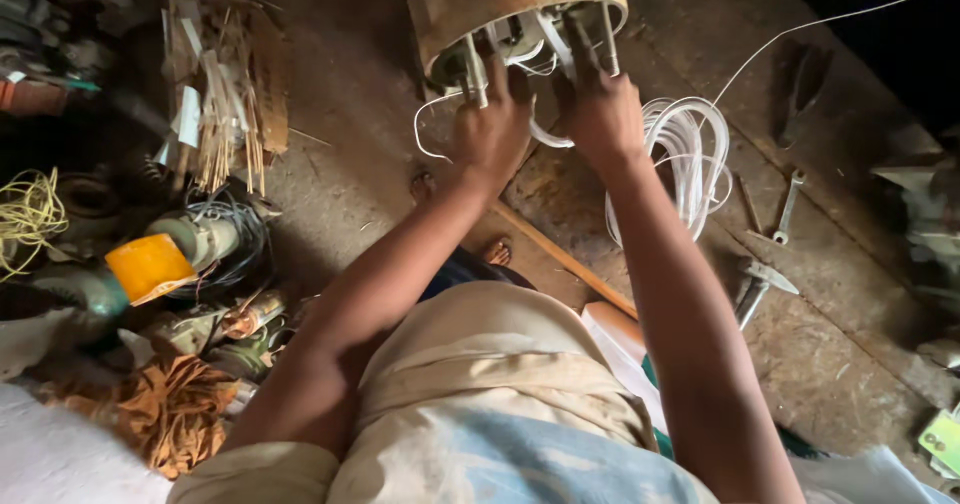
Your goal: The person winds a white cable around the stator of an electric motor, using both hands to guide and secure the cable in place. They repeatedly adjust the cable and use a wooden stick to press it into position.
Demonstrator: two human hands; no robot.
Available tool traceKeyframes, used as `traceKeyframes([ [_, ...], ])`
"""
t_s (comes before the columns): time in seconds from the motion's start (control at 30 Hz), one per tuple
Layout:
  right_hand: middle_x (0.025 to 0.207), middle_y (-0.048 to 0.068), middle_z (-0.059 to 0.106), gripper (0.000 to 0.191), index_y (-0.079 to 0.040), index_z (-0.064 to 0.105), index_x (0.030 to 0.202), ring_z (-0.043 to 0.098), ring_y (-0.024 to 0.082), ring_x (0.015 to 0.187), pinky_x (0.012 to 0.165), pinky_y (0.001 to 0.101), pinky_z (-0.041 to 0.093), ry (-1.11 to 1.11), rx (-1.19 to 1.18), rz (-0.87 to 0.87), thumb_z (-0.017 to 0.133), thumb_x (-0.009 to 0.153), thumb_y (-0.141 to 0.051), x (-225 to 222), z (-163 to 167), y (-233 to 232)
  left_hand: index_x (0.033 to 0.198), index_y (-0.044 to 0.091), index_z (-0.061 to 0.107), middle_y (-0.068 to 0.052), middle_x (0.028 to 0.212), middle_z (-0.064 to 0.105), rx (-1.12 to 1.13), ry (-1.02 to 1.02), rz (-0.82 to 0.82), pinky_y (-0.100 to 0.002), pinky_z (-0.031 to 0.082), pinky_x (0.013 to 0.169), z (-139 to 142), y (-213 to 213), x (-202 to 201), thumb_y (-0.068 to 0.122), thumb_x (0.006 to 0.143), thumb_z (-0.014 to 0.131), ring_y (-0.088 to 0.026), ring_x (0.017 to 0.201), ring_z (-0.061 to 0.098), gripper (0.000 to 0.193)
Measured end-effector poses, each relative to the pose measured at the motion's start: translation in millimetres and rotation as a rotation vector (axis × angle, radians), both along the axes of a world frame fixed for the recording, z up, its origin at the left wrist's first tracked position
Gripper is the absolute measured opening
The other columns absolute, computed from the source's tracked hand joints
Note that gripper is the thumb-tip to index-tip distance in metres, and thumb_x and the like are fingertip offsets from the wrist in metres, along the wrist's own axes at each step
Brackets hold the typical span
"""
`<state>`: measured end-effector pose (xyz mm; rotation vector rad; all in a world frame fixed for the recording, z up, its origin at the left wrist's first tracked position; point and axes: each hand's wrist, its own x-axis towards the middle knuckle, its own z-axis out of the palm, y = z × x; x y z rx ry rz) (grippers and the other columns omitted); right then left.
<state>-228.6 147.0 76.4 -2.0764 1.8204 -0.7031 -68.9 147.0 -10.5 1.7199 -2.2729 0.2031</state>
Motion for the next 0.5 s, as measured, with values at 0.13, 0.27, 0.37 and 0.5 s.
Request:
traceKeyframes([
  [0.13, 0.096, 0.025, 0.072, 0.049, -0.032, 0.057, 0.147, 0.07, 0.047, 0.079, 0.066, 0.0548, 0.056, 0.01, -0.025, 0.0, 0.064, 0.1, -0.02, 8.5, 20.5, 17.9, 0.152, 0.009, 0.052, -0.029, 0.142, 0.047, 0.126, 0.049, -0.01, -0.041, 0.053, 0.045, 9.9, 18.6, 9.6, 0.036, 0.096, 0.069, -0.026, 0.054, 0.067, 0.064],
  [0.27, 0.092, 0.024, 0.072, 0.047, -0.034, 0.061, 0.144, 0.069, 0.046, 0.074, 0.063, 0.0553, 0.055, 0.118, 0.05, -0.082, 0.06, 0.1, -0.019, 18.4, 23.9, 11.1, 0.141, 0.01, 0.055, -0.032, 0.149, 0.045, -0.08, 0.12, -0.016, -0.039, 0.052, 0.045, 12.9, 26.1, 8.5, 0.043, 0.089, 0.072, -0.026, 0.056, 0.066, 0.063],
  [0.37, 0.09, 0.023, 0.072, 0.043, -0.033, 0.062, 0.142, 0.07, 0.044, 0.073, 0.062, 0.0533, 0.055, 0.185, 0.059, -0.13, 0.056, 0.102, -0.02, 19.7, 16.7, 6.2, 0.143, -0.005, 0.053, -0.035, 0.141, 0.053, -0.003, -0.017, -0.037, -0.036, 0.048, 0.036, 7.2, 15.5, 4.1, 0.041, 0.09, 0.071, -0.017, 0.041, 0.06, 0.072],
  [0.5, 0.087, 0.021, 0.073, 0.032, -0.032, 0.069, 0.133, 0.071, 0.043, 0.075, 0.065, 0.0521, 0.056, 0.106, 0.025, -0.209, 0.061, 0.103, -0.026, 15.7, 1.9, 0.6, 0.135, -0.003, 0.058, -0.033, 0.139, 0.056, -0.048, 0.033, -0.037, -0.038, 0.048, 0.038, -3.7, 2.8, -0.3, 0.037, 0.097, 0.07, -0.019, 0.046, 0.062, 0.057],
])
